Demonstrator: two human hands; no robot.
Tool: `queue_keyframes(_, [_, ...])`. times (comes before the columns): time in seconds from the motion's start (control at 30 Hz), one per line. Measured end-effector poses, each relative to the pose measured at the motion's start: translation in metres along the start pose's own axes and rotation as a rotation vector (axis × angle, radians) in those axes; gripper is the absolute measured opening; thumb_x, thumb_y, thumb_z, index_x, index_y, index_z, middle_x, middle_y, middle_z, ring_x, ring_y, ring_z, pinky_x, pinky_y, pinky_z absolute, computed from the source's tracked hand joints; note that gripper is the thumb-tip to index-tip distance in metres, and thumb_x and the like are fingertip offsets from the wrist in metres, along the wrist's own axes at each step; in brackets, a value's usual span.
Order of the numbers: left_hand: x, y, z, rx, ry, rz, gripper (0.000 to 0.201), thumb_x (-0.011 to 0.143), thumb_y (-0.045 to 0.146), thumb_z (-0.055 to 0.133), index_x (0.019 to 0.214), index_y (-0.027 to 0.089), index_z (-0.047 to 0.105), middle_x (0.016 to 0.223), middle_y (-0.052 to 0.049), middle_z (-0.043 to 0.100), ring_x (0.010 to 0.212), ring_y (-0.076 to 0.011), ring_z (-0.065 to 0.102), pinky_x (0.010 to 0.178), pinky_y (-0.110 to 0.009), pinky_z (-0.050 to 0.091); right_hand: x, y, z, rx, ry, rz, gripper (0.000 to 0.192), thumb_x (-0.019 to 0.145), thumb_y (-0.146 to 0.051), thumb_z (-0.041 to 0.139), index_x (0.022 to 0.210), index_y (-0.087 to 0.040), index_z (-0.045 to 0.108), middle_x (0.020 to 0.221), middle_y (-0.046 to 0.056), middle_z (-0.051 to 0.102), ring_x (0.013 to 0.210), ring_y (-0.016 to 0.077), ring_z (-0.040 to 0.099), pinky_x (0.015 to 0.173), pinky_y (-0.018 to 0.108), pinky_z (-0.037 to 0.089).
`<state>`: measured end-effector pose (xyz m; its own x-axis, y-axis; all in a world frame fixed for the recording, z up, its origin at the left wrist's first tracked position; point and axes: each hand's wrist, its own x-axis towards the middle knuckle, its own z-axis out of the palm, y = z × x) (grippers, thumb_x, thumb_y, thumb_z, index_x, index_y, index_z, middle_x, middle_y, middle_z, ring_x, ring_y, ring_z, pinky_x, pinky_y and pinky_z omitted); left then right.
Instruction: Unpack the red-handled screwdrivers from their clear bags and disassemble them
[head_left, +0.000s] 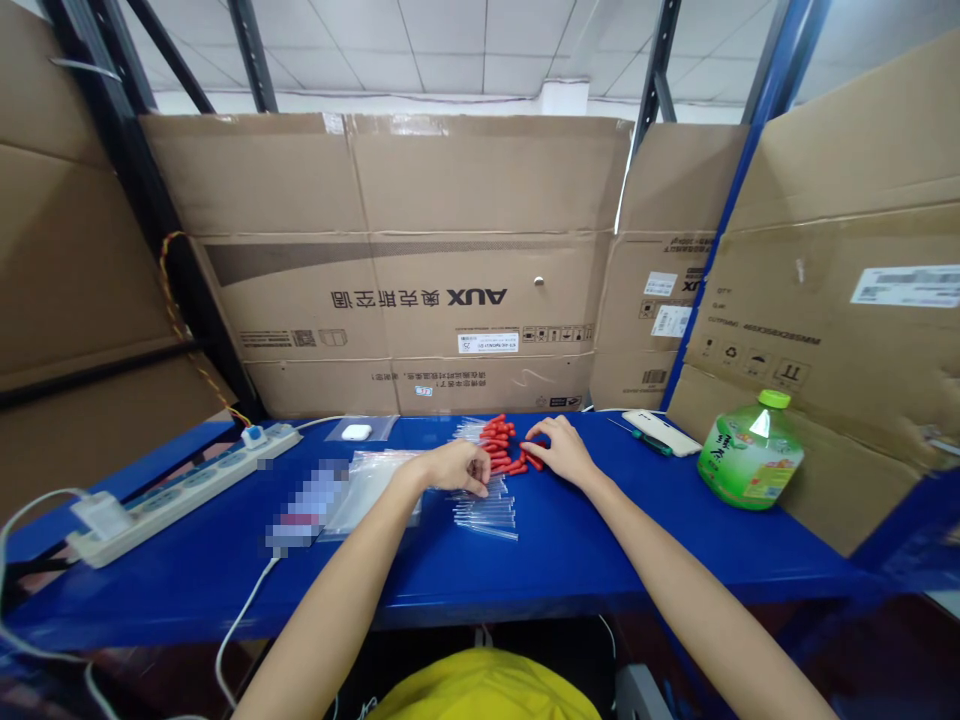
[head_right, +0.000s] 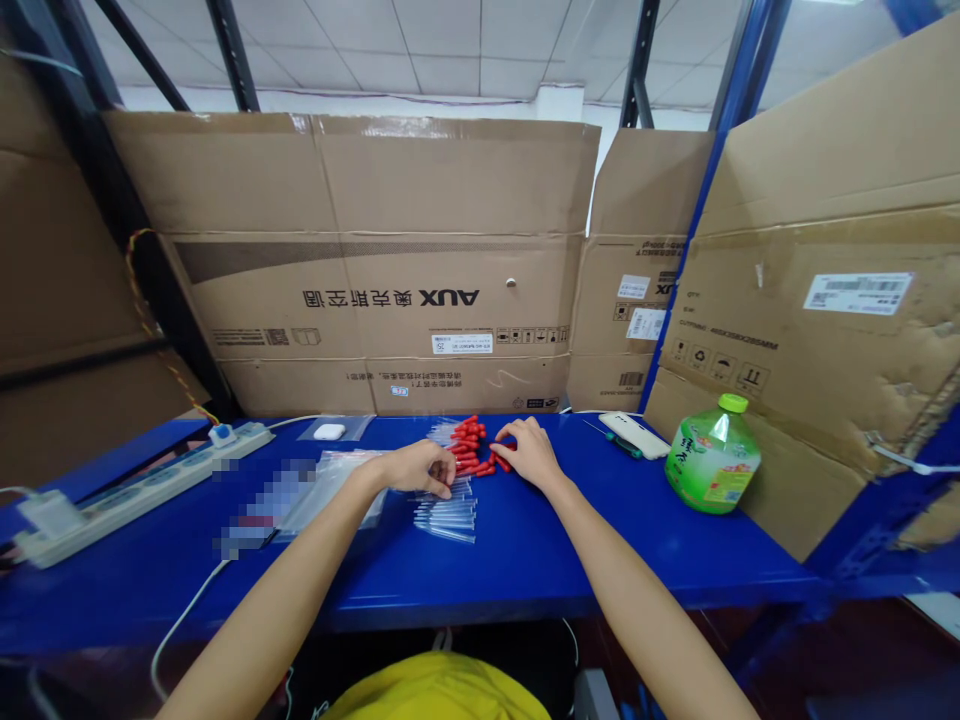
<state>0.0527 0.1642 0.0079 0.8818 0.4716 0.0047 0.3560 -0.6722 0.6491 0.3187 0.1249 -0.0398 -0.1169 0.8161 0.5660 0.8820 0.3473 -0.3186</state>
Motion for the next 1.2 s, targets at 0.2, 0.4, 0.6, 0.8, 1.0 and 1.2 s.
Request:
queue_keyframes(0.2, [-0.003,0.007,-0.003,0.087,0.038,0.023,0.013,0.07,0.027,0.081,0.075,0.019,0.071,0.069,0.001,0.07,0.06,-0.0127,0.059,0.059,-0.022,0.04,0.0,0.0,0.0,0.002,0.002,-0.018,0.016,0.089,-0.04,0.071,0.087,-0.024,0.071,0.093,0.004,0.071,0.092,0.0226,0.055,0.082,0.035,0.042])
queue_keyframes(0.4, [-0.007,0.03,-0.016,0.178,0.363,0.135,0.021,0.087,0.03,0.065,0.103,0.02,0.074,0.09,-0.006,0.073,0.08,-0.0177,0.065,0.074,-0.027,0.047,0.0,-0.008,-0.006,0.075,0.077,-0.027,0.02,0.097,-0.04,0.058,0.097,-0.023,0.068,0.094,0.006,0.071,0.094,0.0231,0.057,0.085,0.035,0.043])
queue_keyframes(0.6, [0.006,0.032,-0.013,-0.205,0.794,0.196,0.032,0.095,0.044,0.055,0.105,0.017,0.068,0.097,-0.009,0.07,0.083,-0.0186,0.067,0.081,-0.031,0.053,-0.005,-0.037,-0.022,0.229,0.104,-0.14,0.032,0.103,-0.041,0.045,0.125,-0.022,0.057,0.108,0.008,0.068,0.101,0.0232,0.059,0.09,0.036,0.044])
queue_keyframes(0.8, [0.02,0.022,0.006,-0.396,0.74,0.155,0.037,0.091,0.05,0.059,0.106,0.017,0.063,0.092,-0.007,0.071,0.084,-0.0201,0.07,0.082,-0.033,0.056,-0.004,-0.057,-0.017,-0.065,0.083,-0.206,0.029,0.106,-0.034,0.039,0.122,-0.019,0.059,0.111,0.011,0.071,0.099,0.0242,0.063,0.085,0.034,0.04])
queue_keyframes(1.0, [0.015,0.025,0.007,0.023,0.663,0.146,0.032,0.098,0.048,0.049,0.102,0.02,0.064,0.093,-0.006,0.072,0.084,-0.0188,0.066,0.078,-0.028,0.049,-0.004,-0.059,-0.011,-0.261,0.053,-0.203,0.028,0.108,-0.026,0.034,0.101,-0.019,0.061,0.094,0.009,0.073,0.083,0.0208,0.065,0.072,0.031,0.033])
queue_keyframes(1.2, [0.011,0.021,0.006,0.353,0.6,0.075,0.032,0.102,0.045,0.043,0.089,0.023,0.064,0.08,-0.004,0.069,0.074,-0.0194,0.062,0.068,-0.026,0.038,-0.004,-0.064,-0.011,-0.404,0.003,-0.21,0.03,0.108,-0.031,0.035,0.099,-0.018,0.061,0.091,0.01,0.074,0.076,0.0202,0.065,0.07,0.032,0.031])
